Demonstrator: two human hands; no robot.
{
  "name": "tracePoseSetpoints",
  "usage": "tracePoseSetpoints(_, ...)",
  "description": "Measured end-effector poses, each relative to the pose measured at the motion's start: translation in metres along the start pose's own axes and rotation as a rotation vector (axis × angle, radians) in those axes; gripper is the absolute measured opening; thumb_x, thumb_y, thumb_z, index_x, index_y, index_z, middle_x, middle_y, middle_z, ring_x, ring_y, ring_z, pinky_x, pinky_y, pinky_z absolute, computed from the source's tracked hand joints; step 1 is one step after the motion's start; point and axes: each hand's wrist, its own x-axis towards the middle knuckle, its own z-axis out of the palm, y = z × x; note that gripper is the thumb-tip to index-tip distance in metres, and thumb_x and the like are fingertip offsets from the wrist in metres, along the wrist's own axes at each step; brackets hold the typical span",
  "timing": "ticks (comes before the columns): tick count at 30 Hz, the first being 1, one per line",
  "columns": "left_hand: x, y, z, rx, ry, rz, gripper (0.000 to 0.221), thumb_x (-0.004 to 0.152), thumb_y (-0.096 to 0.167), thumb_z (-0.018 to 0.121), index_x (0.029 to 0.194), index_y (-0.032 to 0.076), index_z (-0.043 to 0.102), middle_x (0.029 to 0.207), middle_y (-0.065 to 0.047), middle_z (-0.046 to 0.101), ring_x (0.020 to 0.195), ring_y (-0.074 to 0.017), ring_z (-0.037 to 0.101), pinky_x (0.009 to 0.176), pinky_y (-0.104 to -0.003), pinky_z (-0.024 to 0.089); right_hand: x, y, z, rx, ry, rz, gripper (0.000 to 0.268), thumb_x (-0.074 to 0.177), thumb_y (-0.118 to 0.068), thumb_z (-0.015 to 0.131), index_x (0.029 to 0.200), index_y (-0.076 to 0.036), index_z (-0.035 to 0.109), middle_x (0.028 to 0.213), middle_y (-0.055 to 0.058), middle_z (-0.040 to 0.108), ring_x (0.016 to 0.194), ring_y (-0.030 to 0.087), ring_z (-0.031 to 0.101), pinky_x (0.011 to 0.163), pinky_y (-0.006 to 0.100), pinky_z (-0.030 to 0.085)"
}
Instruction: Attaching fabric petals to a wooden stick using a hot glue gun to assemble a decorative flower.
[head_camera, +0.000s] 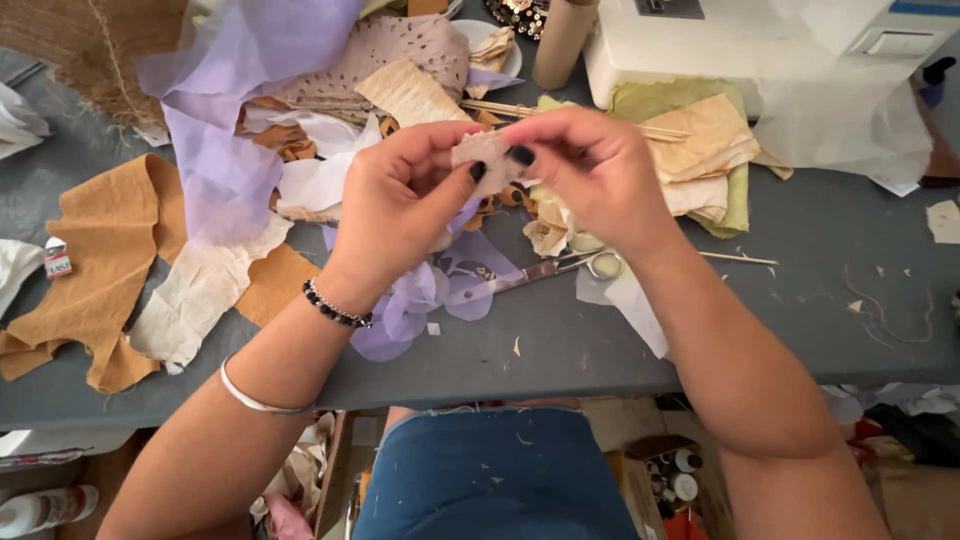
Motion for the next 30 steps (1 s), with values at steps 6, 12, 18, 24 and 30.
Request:
tracePoseSetpoints(6, 0.001, -0.011, -0.005, -0.07, -0.021, -0.047, 0.026, 0.098, 0.001, 0.065, 0.124, 0.0, 0.066, 0.105, -0.009, 0.077, 0.083, -0.0076, 0.07, 0.072, -0.02, 0.059, 0.002, 0.027, -0.018, -0.061, 0.191, 0.055, 0.024, 0.095, -0.026, 0.079, 0.088, -0.007, 0.068, 0.077, 0.005, 0.069, 0.065, 0.007, 0.06, 0.059, 0.018, 0.049)
tracePoseSetpoints(12, 0.004, -0.015, -0.001, -0.207, 0.041, -0.064, 0.032, 0.092, 0.007, 0.078, 0.122, 0.0, 0.069, 0.096, -0.009, 0.079, 0.083, -0.0072, 0.073, 0.076, -0.022, 0.063, 0.002, 0.023, -0.006, -0.017, 0.147, 0.016, 0.017, 0.101, -0.017, 0.075, 0.1, -0.001, 0.069, 0.081, 0.009, 0.071, 0.074, 0.009, 0.069, 0.073, 0.022, 0.057)
tracePoseSetpoints(18, 0.005, -0.023, -0.001, -0.213, 0.054, -0.097, 0.034, 0.089, 0.008, 0.081, 0.119, -0.001, 0.069, 0.094, -0.01, 0.08, 0.079, -0.0074, 0.074, 0.073, -0.021, 0.063, -0.002, 0.02, 0.004, 0.035, 0.03, 0.117, 0.029, 0.089, -0.011, 0.085, 0.113, -0.001, 0.072, 0.09, 0.005, 0.075, 0.08, 0.007, 0.07, 0.077, 0.022, 0.058)
tracePoseSetpoints(24, 0.006, -0.028, 0.0, -0.179, 0.09, -0.092, 0.026, 0.088, 0.009, 0.083, 0.111, 0.0, 0.072, 0.087, -0.011, 0.079, 0.073, -0.0089, 0.074, 0.07, -0.02, 0.064, -0.001, 0.02, -0.001, -0.005, 0.054, 0.122, 0.012, 0.095, -0.007, 0.079, 0.104, 0.0, 0.075, 0.077, 0.005, 0.073, 0.074, 0.005, 0.066, 0.073, 0.02, 0.057)
tracePoseSetpoints(30, 0.003, -0.012, -0.003, -0.136, 0.127, -0.04, 0.02, 0.092, 0.009, 0.081, 0.109, 0.002, 0.073, 0.085, -0.01, 0.078, 0.073, -0.0099, 0.074, 0.07, -0.023, 0.064, 0.004, 0.011, -0.008, 0.002, 0.168, 0.066, 0.013, 0.1, -0.01, 0.074, 0.106, 0.002, 0.075, 0.076, 0.009, 0.073, 0.071, 0.01, 0.071, 0.073, 0.023, 0.061)
